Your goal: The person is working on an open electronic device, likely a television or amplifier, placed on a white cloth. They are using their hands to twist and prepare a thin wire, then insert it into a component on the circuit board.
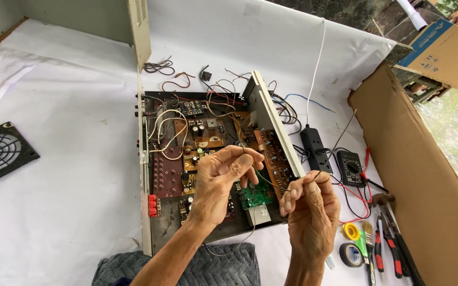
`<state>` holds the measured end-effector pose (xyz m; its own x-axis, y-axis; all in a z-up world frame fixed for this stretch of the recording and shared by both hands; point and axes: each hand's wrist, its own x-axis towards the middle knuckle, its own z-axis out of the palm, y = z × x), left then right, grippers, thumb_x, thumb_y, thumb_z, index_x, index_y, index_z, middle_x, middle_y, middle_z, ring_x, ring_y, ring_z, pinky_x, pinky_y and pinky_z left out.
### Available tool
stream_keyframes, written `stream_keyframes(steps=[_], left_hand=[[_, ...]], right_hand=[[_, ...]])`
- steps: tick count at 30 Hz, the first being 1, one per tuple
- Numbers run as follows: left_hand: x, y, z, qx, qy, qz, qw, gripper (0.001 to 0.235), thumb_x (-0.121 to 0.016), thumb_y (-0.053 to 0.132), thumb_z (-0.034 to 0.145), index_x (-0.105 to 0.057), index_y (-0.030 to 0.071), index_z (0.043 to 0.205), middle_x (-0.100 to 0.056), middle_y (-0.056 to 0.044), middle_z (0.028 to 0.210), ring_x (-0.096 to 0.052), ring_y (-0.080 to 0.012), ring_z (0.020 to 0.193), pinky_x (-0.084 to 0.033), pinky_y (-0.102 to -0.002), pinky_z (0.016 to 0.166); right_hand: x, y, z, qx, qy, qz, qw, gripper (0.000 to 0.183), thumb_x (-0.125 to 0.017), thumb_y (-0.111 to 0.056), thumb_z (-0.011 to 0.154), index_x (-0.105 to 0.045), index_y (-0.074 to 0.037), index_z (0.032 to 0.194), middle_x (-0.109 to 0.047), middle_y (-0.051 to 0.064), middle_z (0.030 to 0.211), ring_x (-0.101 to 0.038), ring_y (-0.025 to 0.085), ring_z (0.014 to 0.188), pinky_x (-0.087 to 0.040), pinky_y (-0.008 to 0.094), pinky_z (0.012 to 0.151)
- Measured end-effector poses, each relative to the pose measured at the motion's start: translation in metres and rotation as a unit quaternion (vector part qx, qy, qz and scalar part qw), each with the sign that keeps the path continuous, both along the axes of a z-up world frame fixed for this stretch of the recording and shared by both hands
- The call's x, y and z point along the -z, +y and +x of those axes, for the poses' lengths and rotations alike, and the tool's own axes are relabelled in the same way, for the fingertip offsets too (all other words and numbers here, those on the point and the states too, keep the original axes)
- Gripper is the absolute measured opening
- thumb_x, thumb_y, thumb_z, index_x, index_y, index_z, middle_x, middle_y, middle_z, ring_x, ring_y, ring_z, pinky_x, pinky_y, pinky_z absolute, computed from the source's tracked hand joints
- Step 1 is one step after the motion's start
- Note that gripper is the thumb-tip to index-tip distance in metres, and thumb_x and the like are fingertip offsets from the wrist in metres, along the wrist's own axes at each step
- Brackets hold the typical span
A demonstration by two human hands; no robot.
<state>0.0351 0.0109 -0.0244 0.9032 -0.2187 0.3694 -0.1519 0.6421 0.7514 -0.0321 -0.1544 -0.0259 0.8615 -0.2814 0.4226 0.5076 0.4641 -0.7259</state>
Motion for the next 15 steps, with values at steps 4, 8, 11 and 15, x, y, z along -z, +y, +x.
stream_keyframes(steps=[4,8,11,15], left_hand=[[-0.003,0.011,0.004,-0.023,0.026,-0.081,0.996,0.017,-0.066,0.013,0.103,-0.077,0.001,0.108,-0.076,-0.013,0.097,-0.07,-0.0213,0.082,-0.053,-0.029,0.074],[-0.003,0.01,0.005,-0.018,0.022,-0.135,0.99,0.017,-0.067,0.015,0.102,-0.076,0.001,0.108,-0.075,-0.011,0.099,-0.07,-0.0226,0.09,-0.055,-0.033,0.084],[-0.004,0.011,0.006,0.034,0.024,-0.227,0.973,0.011,-0.065,0.007,0.103,-0.073,0.001,0.108,-0.075,-0.013,0.103,-0.071,-0.0262,0.095,-0.06,-0.044,0.096],[-0.006,0.016,0.006,0.064,0.012,-0.266,0.962,0.01,-0.066,0.013,0.104,-0.069,0.005,0.109,-0.071,-0.01,0.096,-0.07,-0.0279,0.095,-0.058,-0.045,0.096]], right_hand=[[0.004,-0.007,0.003,0.015,0.01,-0.036,0.999,0.007,-0.054,-0.009,0.108,-0.057,-0.003,0.111,-0.059,0.007,0.078,-0.056,0.014,0.056,-0.051,0.027,0.049],[0.004,-0.004,0.006,0.045,0.044,-0.069,0.996,0.008,-0.056,-0.01,0.107,-0.057,-0.003,0.109,-0.057,0.006,0.075,-0.054,0.014,0.053,-0.05,0.027,0.047],[0.004,-0.003,0.007,0.068,0.079,-0.097,0.99,0.011,-0.06,-0.013,0.105,-0.056,-0.004,0.108,-0.058,0.006,0.072,-0.052,0.013,0.051,-0.048,0.025,0.046],[0.004,-0.003,0.008,0.097,0.107,-0.126,0.981,0.015,-0.063,-0.021,0.104,-0.058,-0.006,0.105,-0.056,0.004,0.067,-0.048,0.012,0.049,-0.046,0.024,0.045]])
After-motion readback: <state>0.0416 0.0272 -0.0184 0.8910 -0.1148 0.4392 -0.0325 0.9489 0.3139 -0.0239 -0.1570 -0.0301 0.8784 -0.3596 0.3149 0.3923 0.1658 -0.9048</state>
